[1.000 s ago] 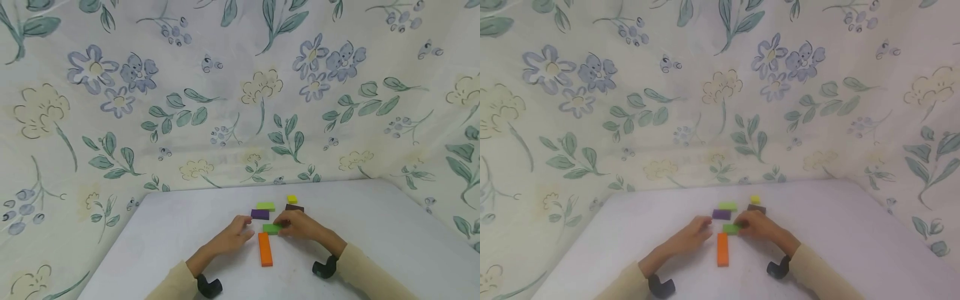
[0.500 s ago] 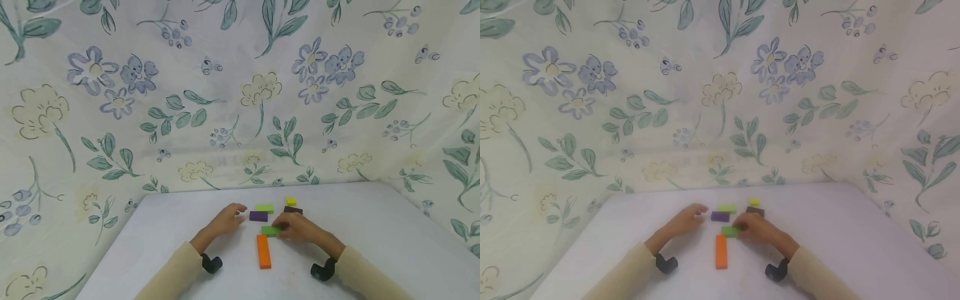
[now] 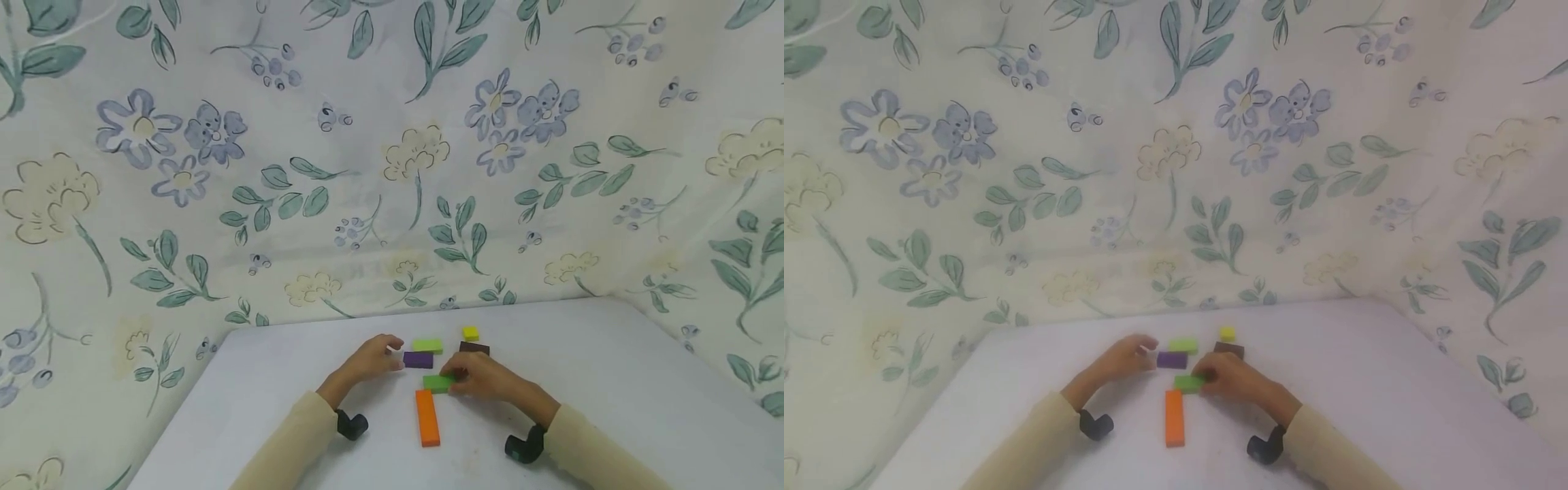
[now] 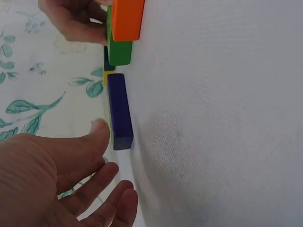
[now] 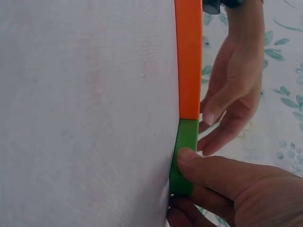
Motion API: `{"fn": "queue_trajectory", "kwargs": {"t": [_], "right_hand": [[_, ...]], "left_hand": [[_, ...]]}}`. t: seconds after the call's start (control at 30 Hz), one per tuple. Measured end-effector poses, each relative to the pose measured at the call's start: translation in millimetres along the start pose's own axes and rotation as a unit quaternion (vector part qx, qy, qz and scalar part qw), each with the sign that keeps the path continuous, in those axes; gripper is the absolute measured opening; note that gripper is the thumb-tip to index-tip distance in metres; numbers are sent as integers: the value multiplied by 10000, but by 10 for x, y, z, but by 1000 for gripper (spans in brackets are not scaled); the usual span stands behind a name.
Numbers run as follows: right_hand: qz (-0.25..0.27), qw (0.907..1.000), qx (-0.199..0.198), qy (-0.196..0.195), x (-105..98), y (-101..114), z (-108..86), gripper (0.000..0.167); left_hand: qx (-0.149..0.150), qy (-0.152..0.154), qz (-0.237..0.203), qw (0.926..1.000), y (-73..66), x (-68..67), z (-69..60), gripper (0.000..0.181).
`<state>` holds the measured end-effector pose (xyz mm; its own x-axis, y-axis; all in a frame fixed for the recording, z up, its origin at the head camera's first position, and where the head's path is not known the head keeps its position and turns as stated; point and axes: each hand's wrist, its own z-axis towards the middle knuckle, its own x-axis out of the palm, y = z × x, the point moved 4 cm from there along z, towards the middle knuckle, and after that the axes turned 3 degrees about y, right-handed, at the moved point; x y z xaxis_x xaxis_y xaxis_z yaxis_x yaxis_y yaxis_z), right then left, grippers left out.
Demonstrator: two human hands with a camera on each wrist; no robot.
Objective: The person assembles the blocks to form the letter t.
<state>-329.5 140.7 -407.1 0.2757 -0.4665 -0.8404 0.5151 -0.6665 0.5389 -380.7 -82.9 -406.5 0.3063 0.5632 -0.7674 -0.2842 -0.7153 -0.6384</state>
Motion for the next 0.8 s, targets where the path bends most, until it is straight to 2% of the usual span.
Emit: {"fn": "queue_trajectory", "kwargs": {"t": [0.1,0.27,0.4,0.57,0.8], "right_hand": [[-34,10000,-2,64,19,21,9,29],[-94,9999,48,47,3,48,-17,27],[-185,9998,19,16,-18,39,-22,28],[-135,9999,6,27,0,9,0,29],[-18,10000,-22,82,2,8,-28,29]], "left_hand": [[-94,-18,11,10000,6,39,-6,44],[120,42,114,9999,-54,102,28,44],[95,18,179,9998,-89,136,72,43],[19,-158,250,9996,-88,138,87,36],[89,-32,339,9994,-64,129,92,29]]}}
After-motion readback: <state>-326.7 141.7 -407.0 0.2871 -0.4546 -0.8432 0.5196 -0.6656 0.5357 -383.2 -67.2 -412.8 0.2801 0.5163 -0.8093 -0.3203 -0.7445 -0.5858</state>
